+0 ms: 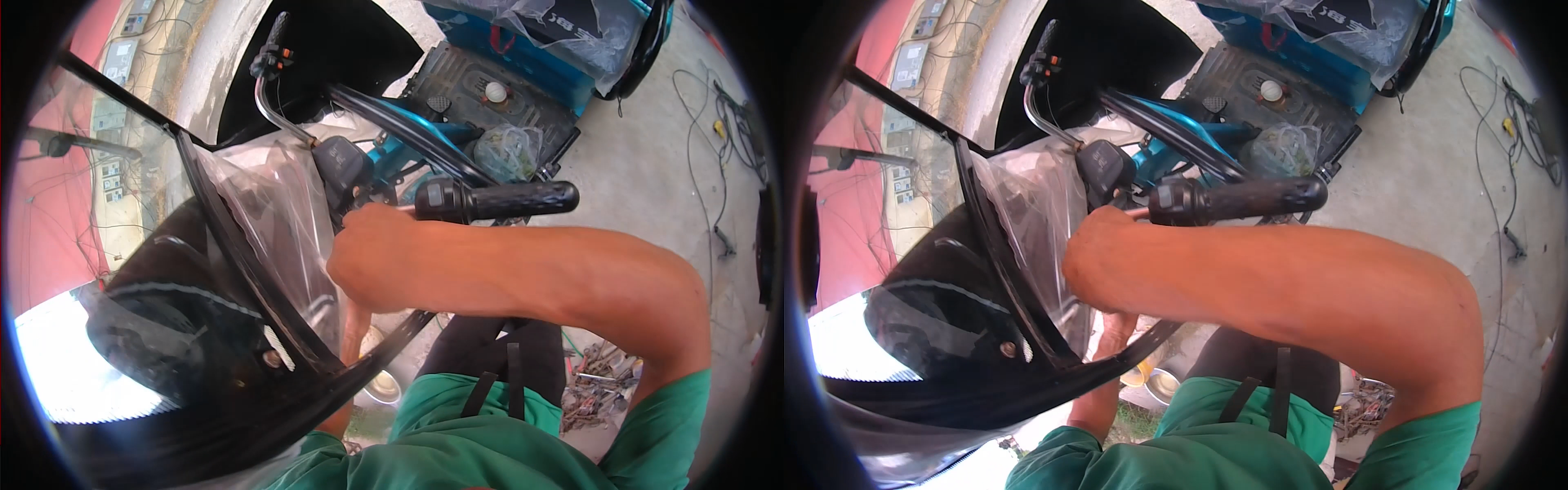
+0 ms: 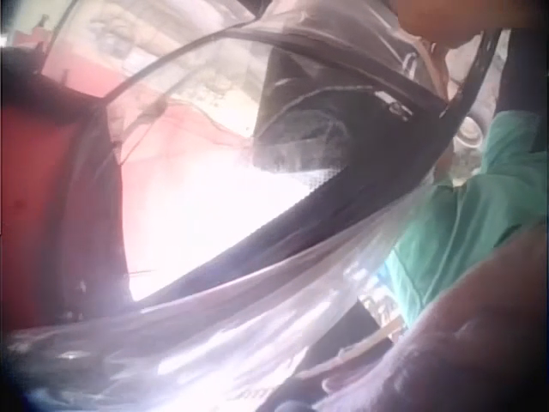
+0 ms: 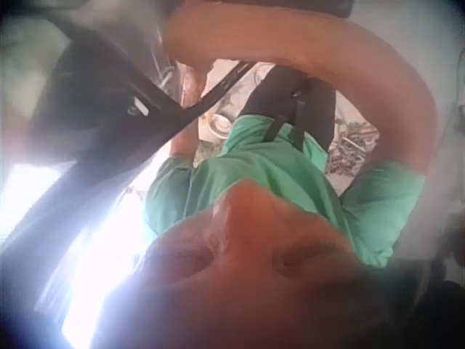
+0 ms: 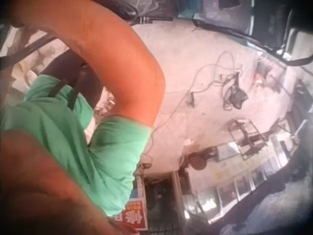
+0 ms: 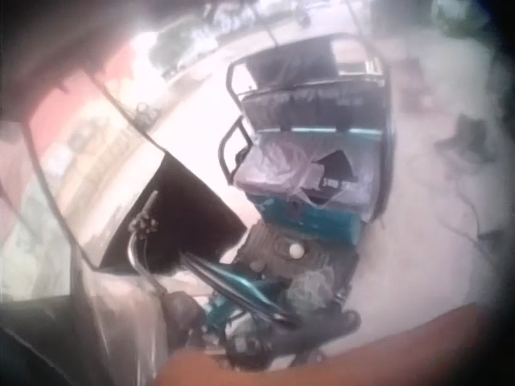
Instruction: The person connects and tapes wires on a bicycle's front end, then works on components under the handlebars.
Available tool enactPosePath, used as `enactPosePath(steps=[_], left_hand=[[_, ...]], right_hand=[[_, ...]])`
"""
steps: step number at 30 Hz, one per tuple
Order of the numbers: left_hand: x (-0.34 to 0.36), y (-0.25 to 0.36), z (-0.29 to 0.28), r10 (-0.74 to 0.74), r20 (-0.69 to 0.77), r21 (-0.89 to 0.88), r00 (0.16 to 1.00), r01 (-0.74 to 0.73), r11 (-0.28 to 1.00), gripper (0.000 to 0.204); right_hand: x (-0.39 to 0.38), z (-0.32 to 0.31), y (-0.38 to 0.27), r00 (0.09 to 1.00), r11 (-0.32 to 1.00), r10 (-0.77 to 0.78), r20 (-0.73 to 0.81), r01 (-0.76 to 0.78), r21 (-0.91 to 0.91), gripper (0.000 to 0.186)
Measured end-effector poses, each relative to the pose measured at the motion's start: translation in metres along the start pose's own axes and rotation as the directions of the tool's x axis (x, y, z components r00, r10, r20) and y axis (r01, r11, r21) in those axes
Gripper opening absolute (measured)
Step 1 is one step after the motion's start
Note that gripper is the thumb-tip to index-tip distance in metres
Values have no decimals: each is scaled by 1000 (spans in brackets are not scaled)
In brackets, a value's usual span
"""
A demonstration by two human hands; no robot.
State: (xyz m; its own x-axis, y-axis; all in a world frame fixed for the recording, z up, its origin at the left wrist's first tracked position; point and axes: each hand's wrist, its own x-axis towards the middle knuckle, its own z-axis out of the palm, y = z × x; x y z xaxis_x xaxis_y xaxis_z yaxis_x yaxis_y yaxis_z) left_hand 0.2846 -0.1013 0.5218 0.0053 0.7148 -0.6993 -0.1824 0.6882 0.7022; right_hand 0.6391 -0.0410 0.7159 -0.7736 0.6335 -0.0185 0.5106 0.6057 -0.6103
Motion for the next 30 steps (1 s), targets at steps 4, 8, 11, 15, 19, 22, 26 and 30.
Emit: enactPosePath(steps=[4,8,11,15,19,22,26,30], left_hand=[[-3,-5,10,104,-2,7,995,-104,995,11],[-7,-10,18,332,36,596,942,-287,750,10],[-7,-11,37,353,-23,672,935,-247,698,10],[1,-15,53,473,45,890,880,-250,381,11],[15,-19,69,225,-209,340,952,-145,929,6],[16,-21,68,135,-283,19,950,-135,991,18],[19,-25,75,193,-306,-89,932,-230,969,9],[12,-28,73,147,-383,-100,912,-200,975,9]], right_hand=[[51,-9,23,977,982,-140,163,157,-100,26],[99,-22,59,973,993,-97,208,81,85,38],[141,-48,76,929,962,-231,290,173,212,47],[170,-48,79,888,830,-439,135,344,440,44],[183,-44,105,842,735,-537,55,435,520,43],[222,-20,89,827,662,-562,-10,457,594,41],[269,2,102,579,534,-787,-212,812,236,41],[244,-16,112,751,615,-651,-113,608,501,42]])
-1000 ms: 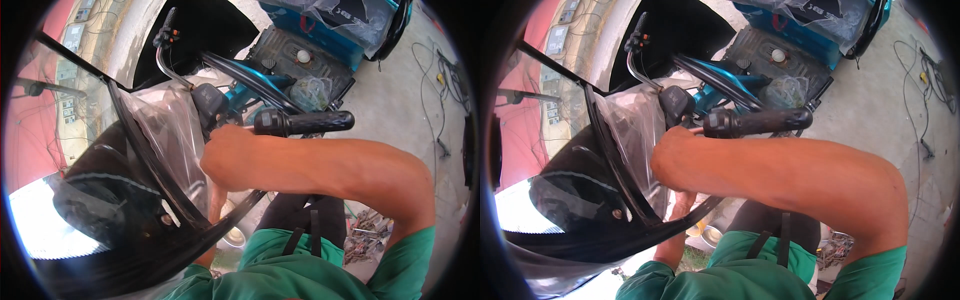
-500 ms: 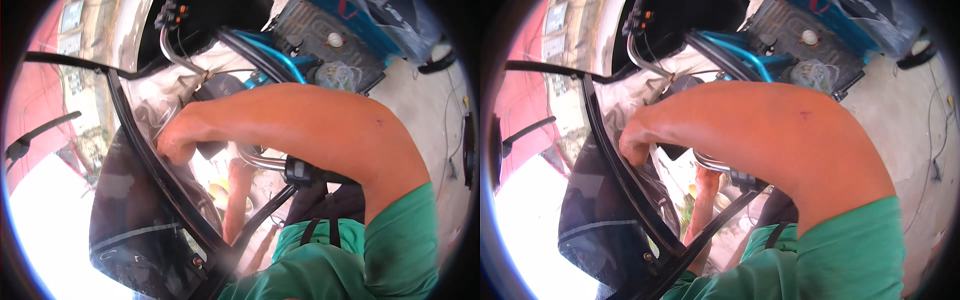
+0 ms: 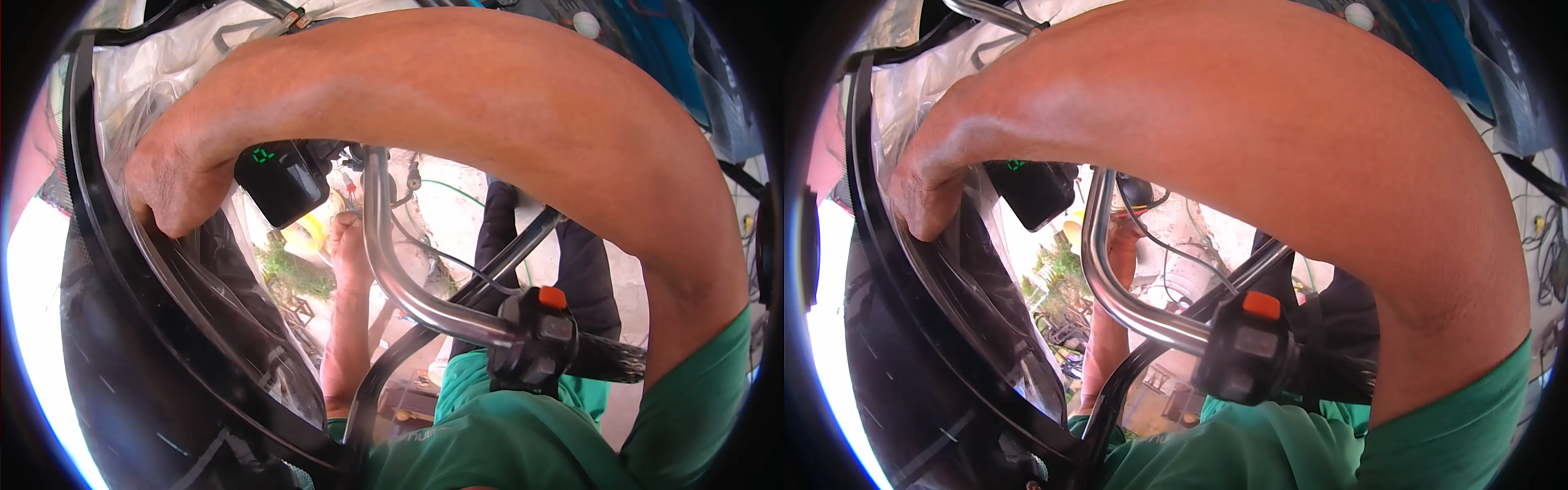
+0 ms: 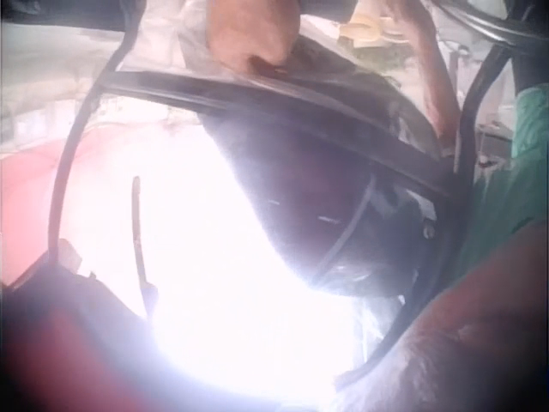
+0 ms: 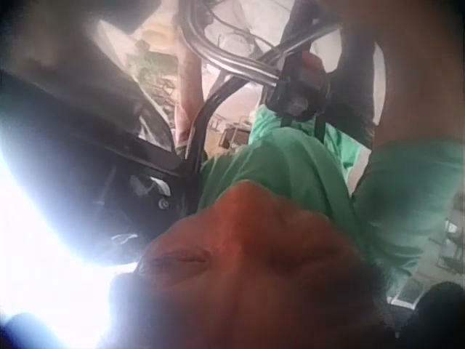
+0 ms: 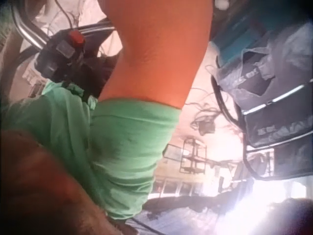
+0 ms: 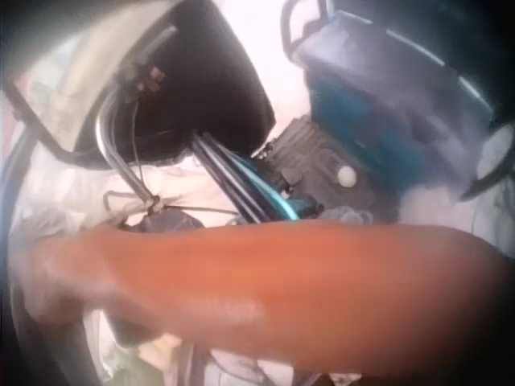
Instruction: The person connects and tapes wires on a bicycle's front end, then works on components under the handlebars.
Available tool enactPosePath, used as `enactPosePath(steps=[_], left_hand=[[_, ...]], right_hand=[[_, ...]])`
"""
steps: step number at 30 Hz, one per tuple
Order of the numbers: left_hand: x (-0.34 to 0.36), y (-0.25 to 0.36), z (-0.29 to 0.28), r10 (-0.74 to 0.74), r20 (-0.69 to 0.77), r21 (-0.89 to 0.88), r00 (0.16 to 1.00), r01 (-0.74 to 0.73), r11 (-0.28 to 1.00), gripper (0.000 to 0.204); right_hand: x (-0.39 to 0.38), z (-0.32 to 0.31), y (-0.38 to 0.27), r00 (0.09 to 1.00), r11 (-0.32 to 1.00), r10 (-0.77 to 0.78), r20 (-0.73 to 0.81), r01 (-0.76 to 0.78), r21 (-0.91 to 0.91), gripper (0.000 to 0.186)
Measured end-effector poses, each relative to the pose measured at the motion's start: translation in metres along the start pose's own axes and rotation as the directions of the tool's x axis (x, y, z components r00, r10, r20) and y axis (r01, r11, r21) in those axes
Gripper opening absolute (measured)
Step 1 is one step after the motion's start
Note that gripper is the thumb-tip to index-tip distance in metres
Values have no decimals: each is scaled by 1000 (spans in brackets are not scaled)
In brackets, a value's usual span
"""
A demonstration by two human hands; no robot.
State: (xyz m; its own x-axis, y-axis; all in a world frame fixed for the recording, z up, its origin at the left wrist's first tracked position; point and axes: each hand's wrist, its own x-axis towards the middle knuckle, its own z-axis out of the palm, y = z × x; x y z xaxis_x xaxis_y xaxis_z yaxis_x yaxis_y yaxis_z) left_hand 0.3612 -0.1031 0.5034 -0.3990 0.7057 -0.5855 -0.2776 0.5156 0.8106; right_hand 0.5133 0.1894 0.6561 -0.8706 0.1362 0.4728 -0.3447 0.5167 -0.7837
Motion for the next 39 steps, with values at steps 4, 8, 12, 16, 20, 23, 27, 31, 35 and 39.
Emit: enactPosePath(steps=[4,8,12,16,20,23,27,31,35,39], left_hand=[[-5,0,5,22,36,36,999,-23,999,10],[-11,5,7,-15,14,33,1000,14,999,13],[-9,0,11,24,64,-12,998,-23,1000,12],[-13,-6,11,-14,-34,-4,999,14,1000,11],[-16,-13,15,-33,-61,-141,998,24,990,11],[-16,-18,17,-22,-142,4,990,23,1000,14],[-12,-22,11,159,-42,482,986,-119,868,16],[-10,-11,8,36,-59,-16,998,-37,999,12],[-13,-7,7,-1,-59,-33,998,-1,999,10],[-12,-3,15,-40,55,-311,998,56,949,8]], right_hand=[[3,11,25,992,996,-22,-127,32,80,43],[-17,23,28,978,968,58,-199,-7,252,42],[-39,28,29,930,933,149,-336,-20,359,41],[-80,34,25,797,924,302,-523,-108,367,39],[-147,61,10,564,778,597,-570,-235,583,27],[-186,90,-3,424,567,814,-399,-425,706,19],[-202,135,-2,471,445,871,-137,-640,627,22],[-188,164,6,612,581,789,-54,-715,388,31],[-170,187,25,621,602,782,-55,-730,325,33],[-166,207,33,614,610,777,-137,-682,404,32]])
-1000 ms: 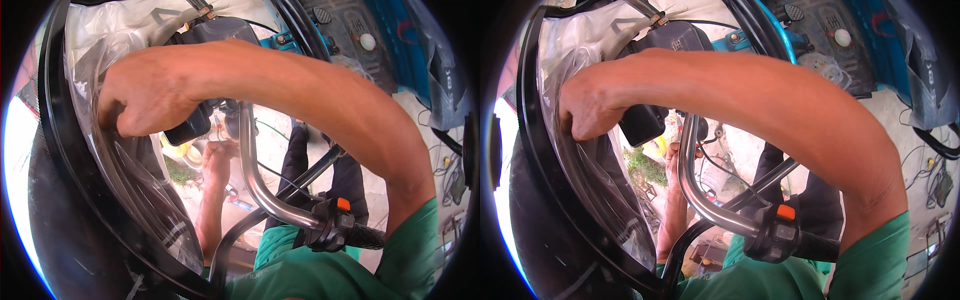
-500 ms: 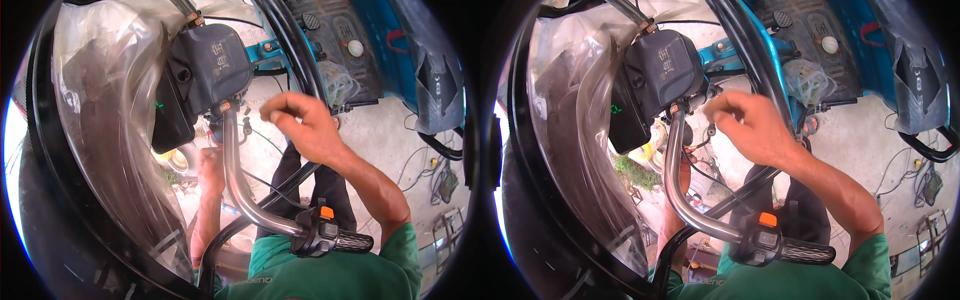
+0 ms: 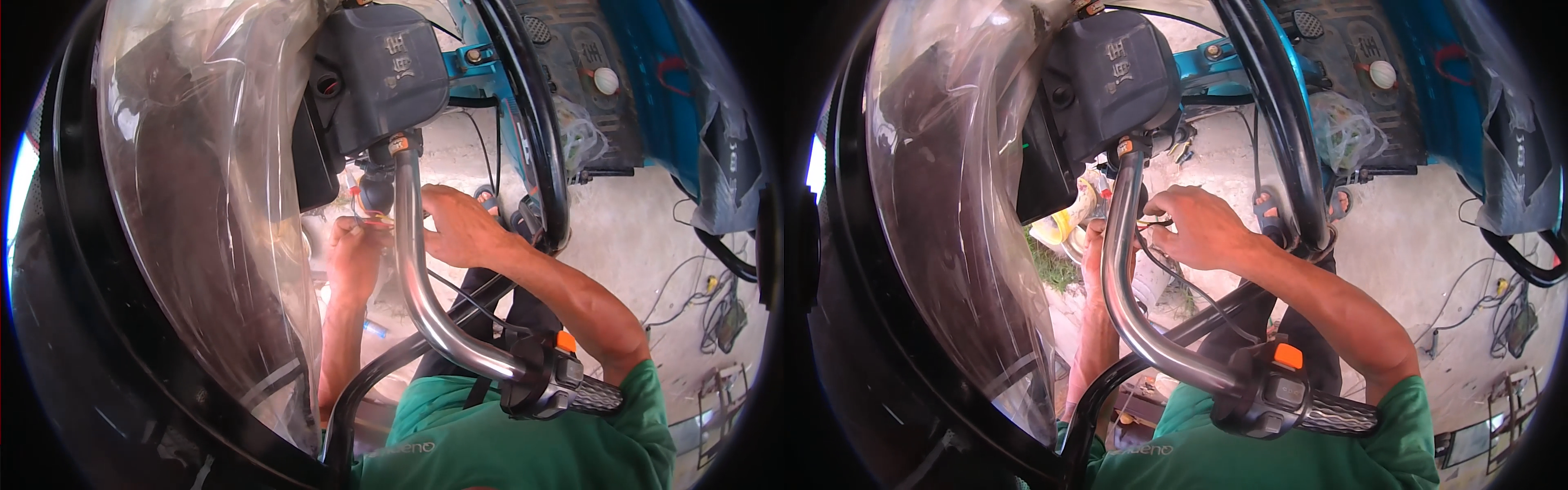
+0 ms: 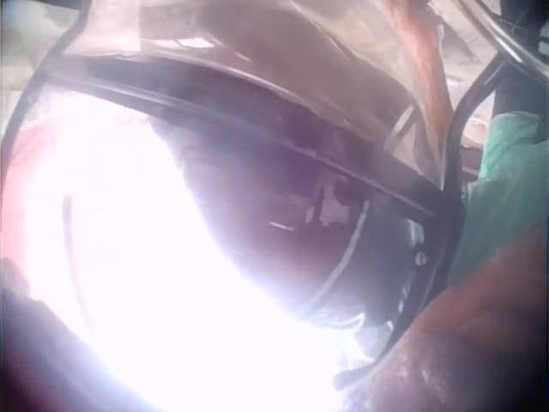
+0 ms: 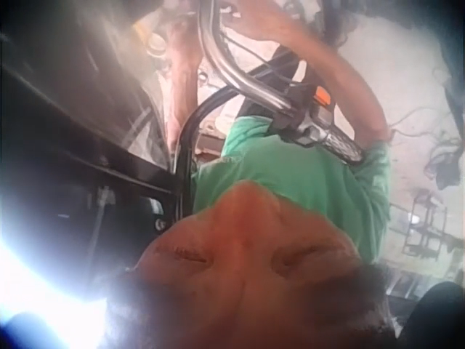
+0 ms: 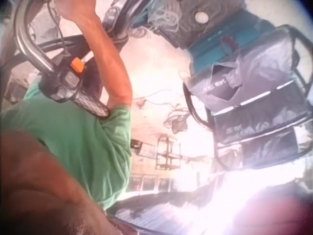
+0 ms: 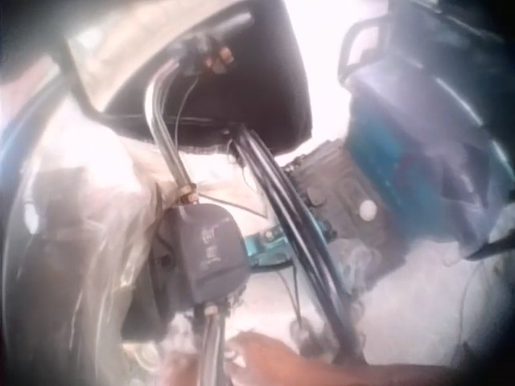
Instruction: The person connects and tapes wires on a bicycle's front end, then works on components under the handlebars.
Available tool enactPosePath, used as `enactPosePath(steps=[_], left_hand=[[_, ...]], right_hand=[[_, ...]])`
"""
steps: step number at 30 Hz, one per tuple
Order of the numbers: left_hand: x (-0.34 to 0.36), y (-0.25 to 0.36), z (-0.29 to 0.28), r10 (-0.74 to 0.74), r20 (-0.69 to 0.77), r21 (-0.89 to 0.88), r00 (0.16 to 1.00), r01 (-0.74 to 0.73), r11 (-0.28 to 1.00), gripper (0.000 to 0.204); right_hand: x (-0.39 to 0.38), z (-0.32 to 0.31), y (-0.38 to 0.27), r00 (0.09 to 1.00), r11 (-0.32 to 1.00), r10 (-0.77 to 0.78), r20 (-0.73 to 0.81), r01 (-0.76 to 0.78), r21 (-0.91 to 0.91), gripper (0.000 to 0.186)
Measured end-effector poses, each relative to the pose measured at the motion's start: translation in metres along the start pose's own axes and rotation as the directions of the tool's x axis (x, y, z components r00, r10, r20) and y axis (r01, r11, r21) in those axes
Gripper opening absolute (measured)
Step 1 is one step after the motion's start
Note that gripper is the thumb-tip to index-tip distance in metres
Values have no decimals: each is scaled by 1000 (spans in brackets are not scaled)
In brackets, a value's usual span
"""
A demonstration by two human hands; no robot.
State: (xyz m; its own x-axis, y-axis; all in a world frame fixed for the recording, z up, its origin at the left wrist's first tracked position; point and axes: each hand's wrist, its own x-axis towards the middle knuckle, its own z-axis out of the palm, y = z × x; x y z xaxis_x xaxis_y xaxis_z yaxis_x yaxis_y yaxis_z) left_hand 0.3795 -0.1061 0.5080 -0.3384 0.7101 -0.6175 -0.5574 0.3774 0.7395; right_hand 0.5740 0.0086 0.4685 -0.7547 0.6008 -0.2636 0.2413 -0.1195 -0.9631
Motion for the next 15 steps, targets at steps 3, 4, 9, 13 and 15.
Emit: enactPosePath(steps=[3,4,9,13,15], left_hand=[[0,-5,8,20,-13,112,1000,-19,994,6],[-2,-4,15,10,-17,128,1000,-8,992,7],[-1,-7,19,-12,-24,72,1000,13,997,7],[-1,-14,10,-39,-12,170,999,41,985,6],[-1,-17,9,-51,-3,51,999,51,997,6]], right_hand=[[-5,2,0,1000,997,-19,0,19,71,32],[-6,1,-1,1000,994,1,17,-3,110,32],[-13,11,14,998,984,24,57,-33,172,34],[-25,24,31,999,972,16,30,-23,233,36],[-28,27,35,999,981,1,36,-8,194,36]])
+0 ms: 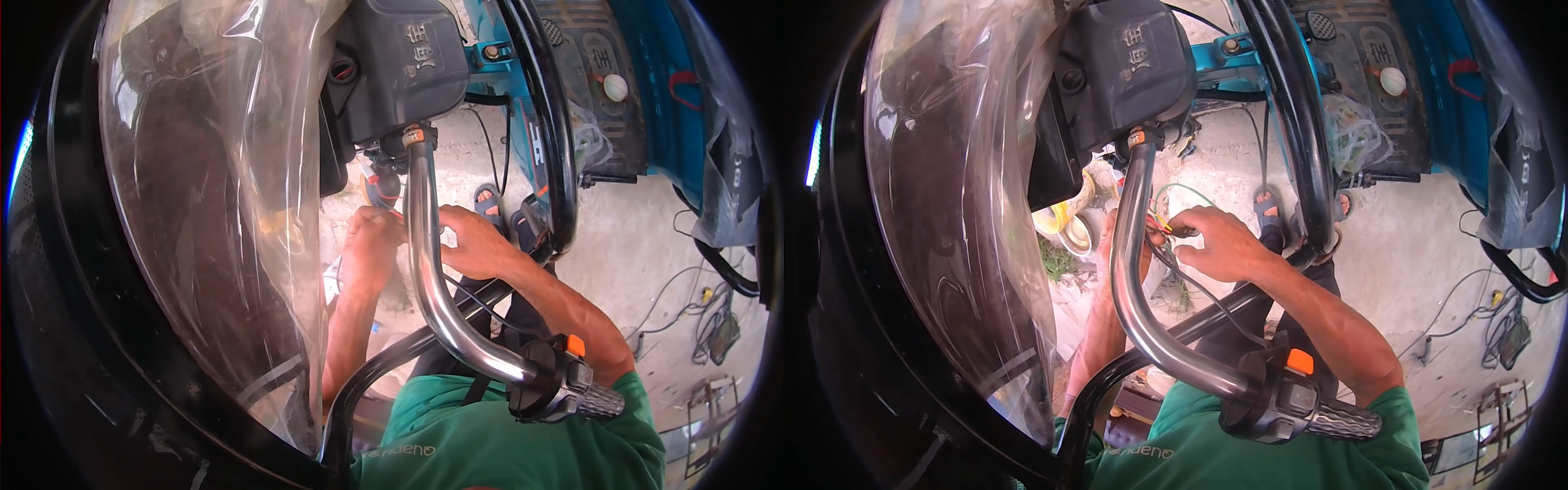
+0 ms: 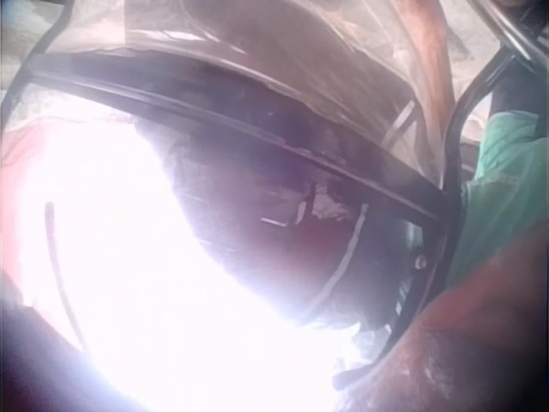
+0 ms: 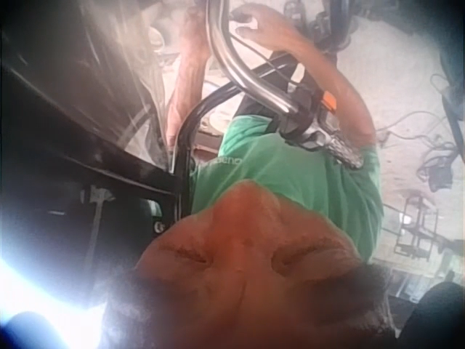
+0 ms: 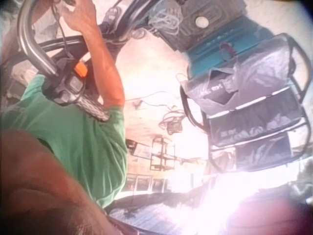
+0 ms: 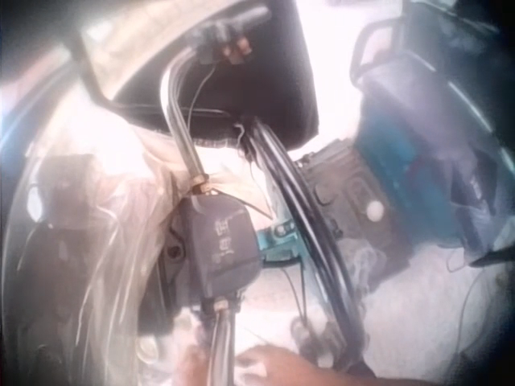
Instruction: The person connects and tapes wires on a bicycle's front end, then works on components under the handlebars.
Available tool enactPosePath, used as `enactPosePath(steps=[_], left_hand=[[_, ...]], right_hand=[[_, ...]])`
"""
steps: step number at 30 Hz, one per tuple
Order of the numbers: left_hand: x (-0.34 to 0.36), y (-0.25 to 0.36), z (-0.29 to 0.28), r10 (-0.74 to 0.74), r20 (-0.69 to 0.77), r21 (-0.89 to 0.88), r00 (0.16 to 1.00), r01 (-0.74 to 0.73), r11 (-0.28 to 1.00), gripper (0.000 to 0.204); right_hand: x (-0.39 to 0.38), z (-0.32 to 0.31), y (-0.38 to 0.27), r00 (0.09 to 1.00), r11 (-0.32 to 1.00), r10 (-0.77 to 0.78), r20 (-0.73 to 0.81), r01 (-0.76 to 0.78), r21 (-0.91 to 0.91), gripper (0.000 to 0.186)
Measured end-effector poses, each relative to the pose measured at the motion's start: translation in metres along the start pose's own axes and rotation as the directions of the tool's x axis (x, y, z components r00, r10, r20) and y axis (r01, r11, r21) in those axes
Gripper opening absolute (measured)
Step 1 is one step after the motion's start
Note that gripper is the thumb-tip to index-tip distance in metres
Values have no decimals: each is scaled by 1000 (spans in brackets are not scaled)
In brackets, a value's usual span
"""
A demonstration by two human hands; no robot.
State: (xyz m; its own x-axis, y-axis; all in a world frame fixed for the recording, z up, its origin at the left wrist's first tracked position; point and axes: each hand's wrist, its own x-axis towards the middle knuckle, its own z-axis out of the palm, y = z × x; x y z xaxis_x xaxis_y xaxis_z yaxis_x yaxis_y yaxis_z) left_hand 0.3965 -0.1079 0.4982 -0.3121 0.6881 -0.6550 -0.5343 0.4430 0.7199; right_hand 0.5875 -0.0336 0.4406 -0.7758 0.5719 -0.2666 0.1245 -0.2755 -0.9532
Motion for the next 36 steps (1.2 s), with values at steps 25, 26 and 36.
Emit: enactPosePath(steps=[25,26,36], left_hand=[[-3,-20,-5,-83,-236,-296,968,10,955,14],[0,-15,-1,-54,-254,-263,966,-15,965,14],[-4,-7,0,-70,-194,-369,978,-6,929,20]], right_hand=[[13,13,-42,976,967,214,32,-217,133,35],[13,28,-25,983,953,177,-36,-162,255,30],[16,37,-26,963,893,269,6,-251,373,29]])
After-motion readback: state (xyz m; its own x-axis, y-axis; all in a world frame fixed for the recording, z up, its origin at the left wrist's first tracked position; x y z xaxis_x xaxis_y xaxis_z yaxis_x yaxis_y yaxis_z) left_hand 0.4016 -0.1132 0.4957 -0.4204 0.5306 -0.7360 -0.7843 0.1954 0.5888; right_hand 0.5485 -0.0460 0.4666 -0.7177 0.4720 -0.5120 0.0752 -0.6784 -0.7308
